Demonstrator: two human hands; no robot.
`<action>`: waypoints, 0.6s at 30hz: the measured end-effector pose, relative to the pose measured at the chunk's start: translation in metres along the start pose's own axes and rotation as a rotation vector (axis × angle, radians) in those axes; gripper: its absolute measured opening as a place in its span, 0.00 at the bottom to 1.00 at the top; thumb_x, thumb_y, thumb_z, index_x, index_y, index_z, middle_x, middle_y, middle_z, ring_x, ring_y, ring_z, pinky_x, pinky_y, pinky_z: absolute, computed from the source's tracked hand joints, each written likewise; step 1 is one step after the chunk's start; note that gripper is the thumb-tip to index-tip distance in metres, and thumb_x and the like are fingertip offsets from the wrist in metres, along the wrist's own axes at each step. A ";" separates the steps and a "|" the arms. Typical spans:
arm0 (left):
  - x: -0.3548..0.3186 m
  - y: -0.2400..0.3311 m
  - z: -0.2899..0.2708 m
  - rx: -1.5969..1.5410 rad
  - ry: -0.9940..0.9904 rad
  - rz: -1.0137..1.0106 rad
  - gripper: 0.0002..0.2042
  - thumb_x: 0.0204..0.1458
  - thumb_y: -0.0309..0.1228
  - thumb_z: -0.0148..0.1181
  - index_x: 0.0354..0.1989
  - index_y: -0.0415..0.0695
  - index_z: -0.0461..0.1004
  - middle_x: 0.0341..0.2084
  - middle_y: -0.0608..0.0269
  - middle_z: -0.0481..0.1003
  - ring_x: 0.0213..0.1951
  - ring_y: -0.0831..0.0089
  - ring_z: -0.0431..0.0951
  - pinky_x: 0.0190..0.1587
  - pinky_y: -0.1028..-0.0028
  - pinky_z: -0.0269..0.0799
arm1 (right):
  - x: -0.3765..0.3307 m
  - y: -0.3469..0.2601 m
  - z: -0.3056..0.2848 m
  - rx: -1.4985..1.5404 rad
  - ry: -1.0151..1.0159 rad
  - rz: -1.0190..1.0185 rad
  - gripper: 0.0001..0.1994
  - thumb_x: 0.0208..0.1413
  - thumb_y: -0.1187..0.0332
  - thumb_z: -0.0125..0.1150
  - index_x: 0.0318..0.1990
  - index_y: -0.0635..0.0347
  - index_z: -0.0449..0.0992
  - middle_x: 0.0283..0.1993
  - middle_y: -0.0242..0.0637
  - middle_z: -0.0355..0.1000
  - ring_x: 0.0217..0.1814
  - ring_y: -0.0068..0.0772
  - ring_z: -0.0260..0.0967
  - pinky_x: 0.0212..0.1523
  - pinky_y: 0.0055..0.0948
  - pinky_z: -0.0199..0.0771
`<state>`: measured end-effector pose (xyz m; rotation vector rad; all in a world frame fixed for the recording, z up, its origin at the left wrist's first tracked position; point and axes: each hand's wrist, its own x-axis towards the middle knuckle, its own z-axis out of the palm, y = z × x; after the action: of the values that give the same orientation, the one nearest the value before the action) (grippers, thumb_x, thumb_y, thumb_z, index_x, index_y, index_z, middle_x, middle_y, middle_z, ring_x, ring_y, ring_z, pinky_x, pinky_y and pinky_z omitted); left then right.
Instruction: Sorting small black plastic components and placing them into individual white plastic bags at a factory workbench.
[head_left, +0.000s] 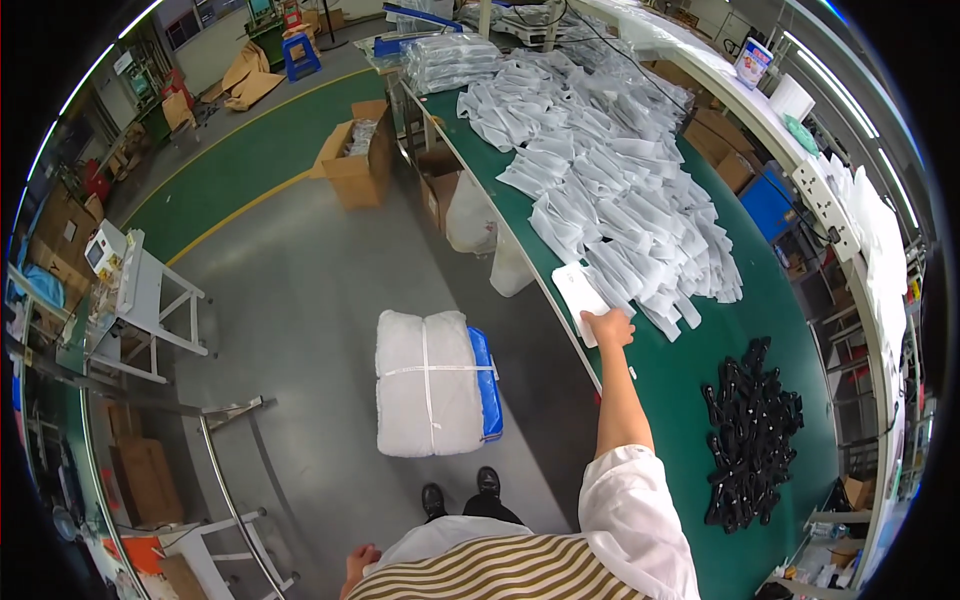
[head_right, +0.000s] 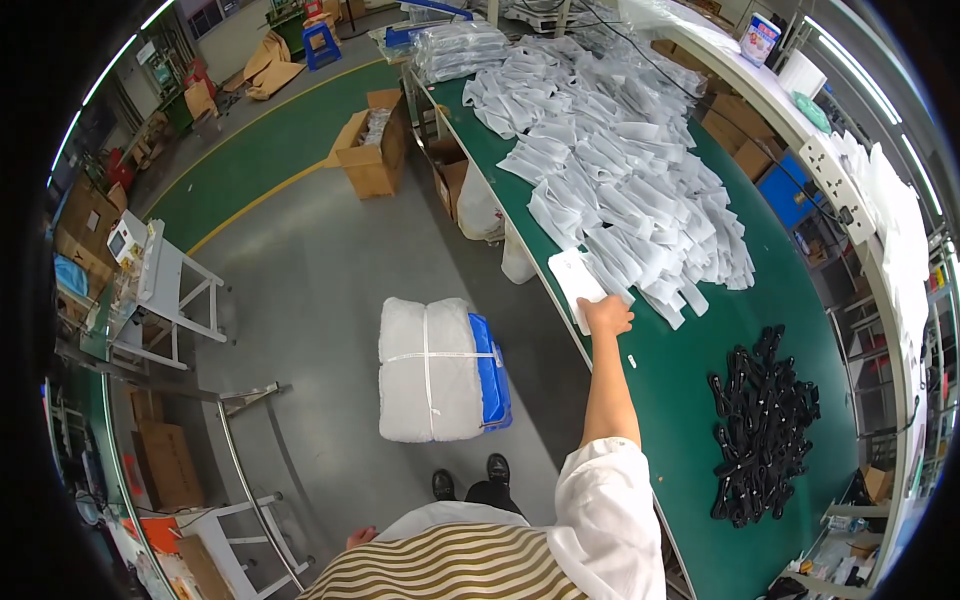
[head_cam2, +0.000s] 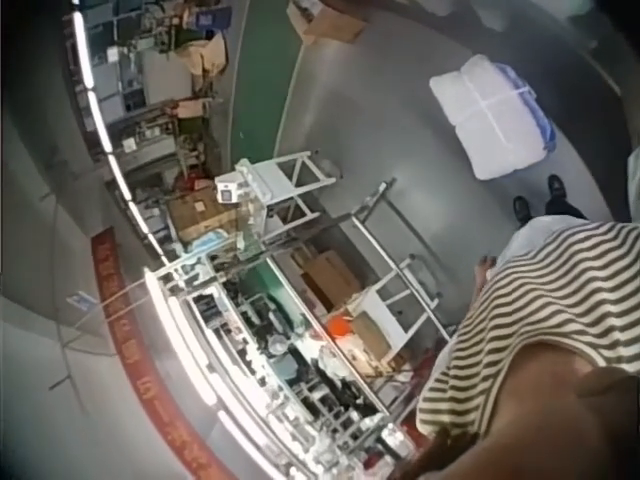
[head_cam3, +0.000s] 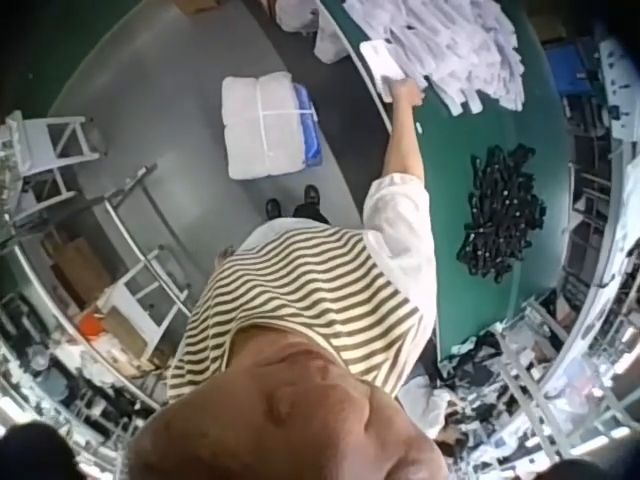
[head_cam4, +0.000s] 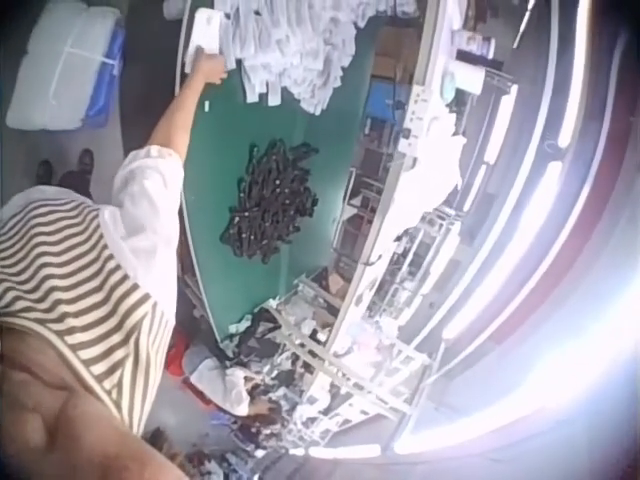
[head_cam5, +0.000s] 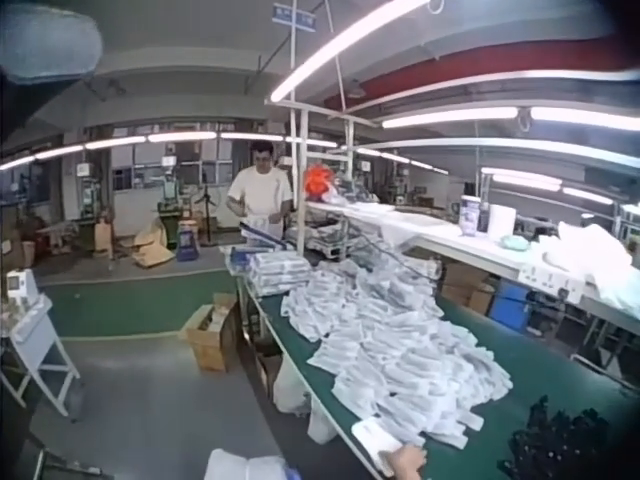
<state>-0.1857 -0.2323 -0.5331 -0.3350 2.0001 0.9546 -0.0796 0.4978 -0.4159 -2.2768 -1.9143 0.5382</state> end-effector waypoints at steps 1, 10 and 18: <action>0.001 0.003 0.009 0.100 -0.027 0.079 0.19 0.59 0.39 0.58 0.49 0.34 0.75 0.34 0.54 0.81 0.34 0.71 0.81 0.41 0.70 0.76 | 0.007 -0.001 -0.005 -0.005 -0.095 0.029 0.34 0.36 0.46 0.76 0.49 0.61 0.77 0.57 0.53 0.68 0.61 0.57 0.62 0.57 0.52 0.68; -0.003 0.041 0.046 0.102 -0.091 0.161 0.19 0.59 0.36 0.59 0.52 0.34 0.74 0.35 0.55 0.81 0.36 0.71 0.81 0.44 0.72 0.76 | 0.035 0.000 0.010 0.059 -0.209 -0.104 0.36 0.32 0.49 0.79 0.49 0.62 0.77 0.52 0.49 0.75 0.56 0.51 0.72 0.54 0.46 0.73; 0.010 0.049 0.051 0.063 -0.127 0.187 0.18 0.59 0.36 0.59 0.52 0.34 0.74 0.35 0.56 0.81 0.36 0.72 0.81 0.44 0.72 0.75 | 0.035 0.014 0.007 0.120 -0.309 -0.029 0.25 0.36 0.60 0.75 0.45 0.59 0.80 0.51 0.46 0.77 0.54 0.46 0.75 0.52 0.40 0.76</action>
<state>-0.1877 -0.1610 -0.5334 -0.0511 1.9648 0.9999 -0.0640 0.5285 -0.4337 -2.1918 -1.9766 1.0237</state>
